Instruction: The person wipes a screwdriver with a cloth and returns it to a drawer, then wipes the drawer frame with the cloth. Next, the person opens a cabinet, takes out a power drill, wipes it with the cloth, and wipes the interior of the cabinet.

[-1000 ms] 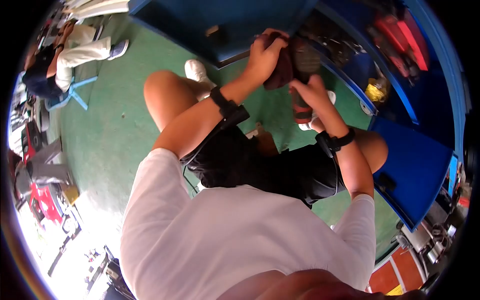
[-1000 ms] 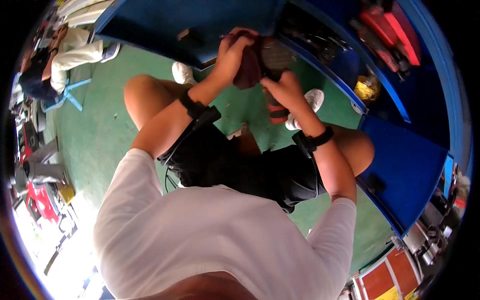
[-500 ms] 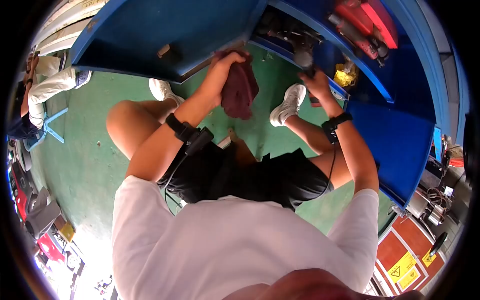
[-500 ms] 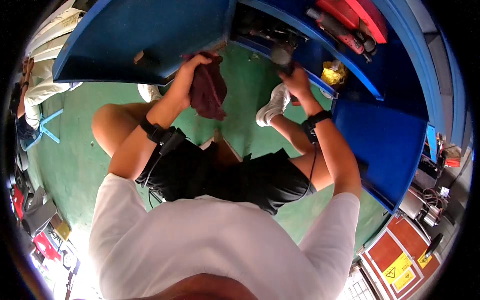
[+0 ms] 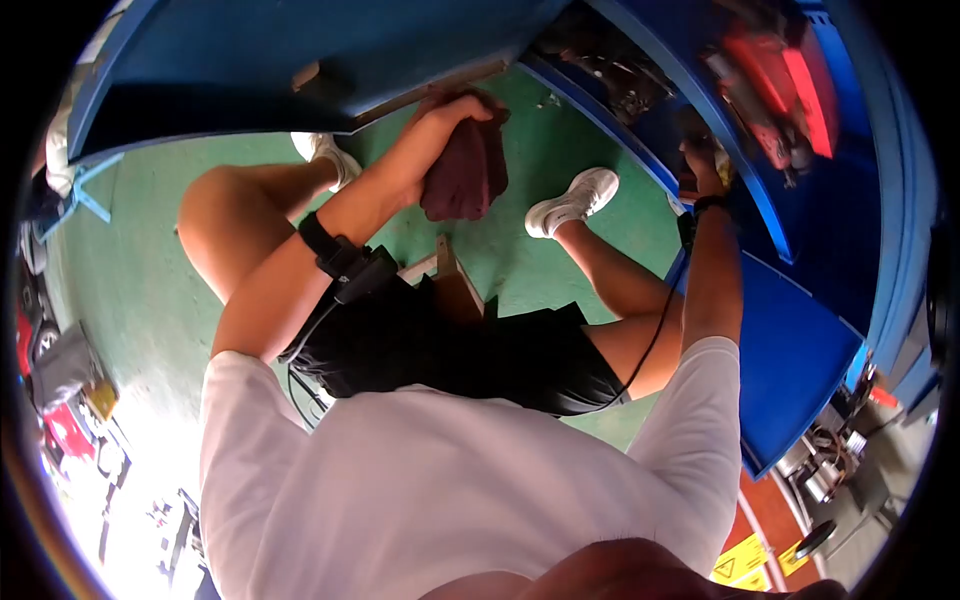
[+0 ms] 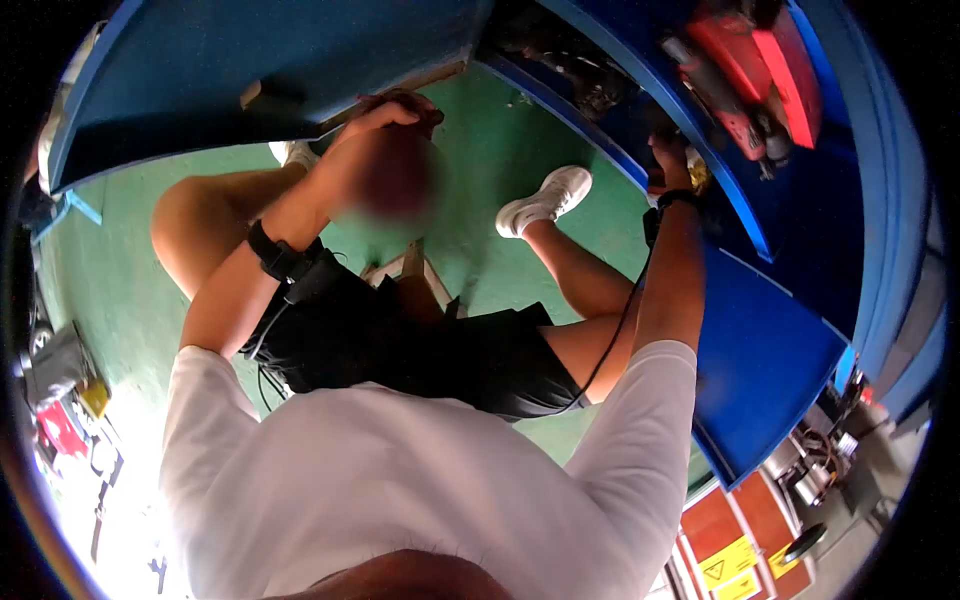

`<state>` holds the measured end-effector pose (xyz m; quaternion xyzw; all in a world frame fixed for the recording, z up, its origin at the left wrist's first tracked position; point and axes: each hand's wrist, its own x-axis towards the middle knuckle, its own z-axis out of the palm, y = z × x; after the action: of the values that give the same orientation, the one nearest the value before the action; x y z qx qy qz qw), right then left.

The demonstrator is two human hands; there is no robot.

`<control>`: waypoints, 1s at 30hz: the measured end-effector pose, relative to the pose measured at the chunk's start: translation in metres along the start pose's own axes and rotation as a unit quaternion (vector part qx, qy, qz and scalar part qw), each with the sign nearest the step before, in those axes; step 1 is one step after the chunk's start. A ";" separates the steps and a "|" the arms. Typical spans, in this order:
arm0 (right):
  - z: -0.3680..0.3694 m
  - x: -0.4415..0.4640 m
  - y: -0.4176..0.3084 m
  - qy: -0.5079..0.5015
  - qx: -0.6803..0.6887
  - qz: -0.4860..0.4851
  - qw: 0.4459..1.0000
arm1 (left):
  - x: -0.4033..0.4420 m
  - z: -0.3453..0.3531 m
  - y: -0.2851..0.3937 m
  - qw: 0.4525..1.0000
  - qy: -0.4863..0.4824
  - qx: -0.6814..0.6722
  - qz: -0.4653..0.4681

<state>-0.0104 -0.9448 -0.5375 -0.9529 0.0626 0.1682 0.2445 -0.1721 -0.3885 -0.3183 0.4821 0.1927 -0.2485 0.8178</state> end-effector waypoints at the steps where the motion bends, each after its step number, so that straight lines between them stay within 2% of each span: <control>1: -0.003 0.012 0.001 -0.013 0.044 -0.015 0.999 | 0.006 -0.005 0.000 0.998 -0.038 0.021 0.048; 3: -0.001 0.029 0.004 0.022 -0.062 0.037 0.997 | 0.015 -0.009 0.002 0.996 -0.030 0.047 0.072; 6: 0.022 0.051 0.064 0.096 -0.159 0.076 0.980 | 0.003 0.002 0.002 0.995 0.016 0.072 0.072; 8: 0.016 0.059 0.067 0.117 -0.250 -0.051 0.960 | 0.011 -0.009 -0.007 0.998 -0.021 0.043 0.046; 9: 0.016 0.066 0.071 0.155 -0.234 -0.122 0.952 | 0.011 -0.013 -0.005 0.998 -0.011 0.038 0.055; 10: 0.014 0.070 0.077 0.148 -0.237 -0.130 0.951 | 0.009 -0.016 -0.005 0.994 -0.017 0.069 0.078; 12: 0.011 0.074 0.068 0.090 -0.283 -0.021 0.955 | 0.008 -0.018 -0.006 0.991 -0.016 0.100 0.093; 14: 0.007 0.069 0.036 0.015 -0.290 0.118 0.950 | 0.011 -0.019 -0.005 0.996 0.047 0.067 0.025; 15: 0.005 0.060 0.026 0.020 -0.248 0.125 0.961 | 0.013 -0.023 -0.008 0.998 0.032 0.054 0.016; 18: 0.036 0.082 0.074 0.072 -0.203 0.130 0.968 | 0.016 -0.031 -0.015 0.994 0.024 0.095 0.048; 19: 0.048 0.093 0.103 0.091 -0.110 0.033 0.989 | 0.013 -0.027 -0.013 0.993 0.026 0.103 0.043; 21: 0.058 0.075 0.079 0.089 -0.122 -0.009 0.989 | 0.006 -0.015 -0.007 0.994 0.089 0.069 -0.001; 22: 0.066 0.072 0.080 0.088 -0.127 -0.029 0.988 | 0.008 -0.022 -0.008 0.993 0.090 0.077 0.005; 23: 0.075 0.068 0.081 0.124 0.025 -0.059 0.990 | 0.012 -0.027 -0.017 0.995 0.053 0.083 0.021; 24: 0.071 0.071 0.090 0.159 0.174 -0.089 0.968 | 0.018 -0.028 -0.019 0.995 0.012 0.088 0.038; 25: 0.063 0.053 0.069 0.180 -0.007 -0.146 0.973 | 0.014 -0.022 -0.013 0.993 0.030 0.105 0.038; 26: 0.072 0.067 0.089 0.175 0.068 -0.130 0.974 | 0.009 -0.015 -0.006 0.991 0.048 0.122 0.038; 27: 0.081 0.084 0.117 0.173 0.143 -0.114 0.968 | 0.014 -0.022 -0.013 0.995 0.018 0.091 0.031; 28: 0.085 0.086 0.121 0.102 0.286 -0.081 0.949 | 0.015 -0.025 -0.016 0.998 -0.011 0.060 0.023; 29: 0.087 0.087 0.121 0.045 0.420 -0.031 0.906 | 0.006 -0.016 -0.009 0.993 0.013 0.114 0.032; 30: 0.088 0.085 0.120 0.112 0.183 -0.055 0.975 | 0.010 -0.018 -0.010 0.992 0.013 0.120 0.033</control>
<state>0.0200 -1.0097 -0.6930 -0.9066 0.0669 0.0321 0.4155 -0.1710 -0.3788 -0.3388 0.5862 0.1561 -0.2359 0.7592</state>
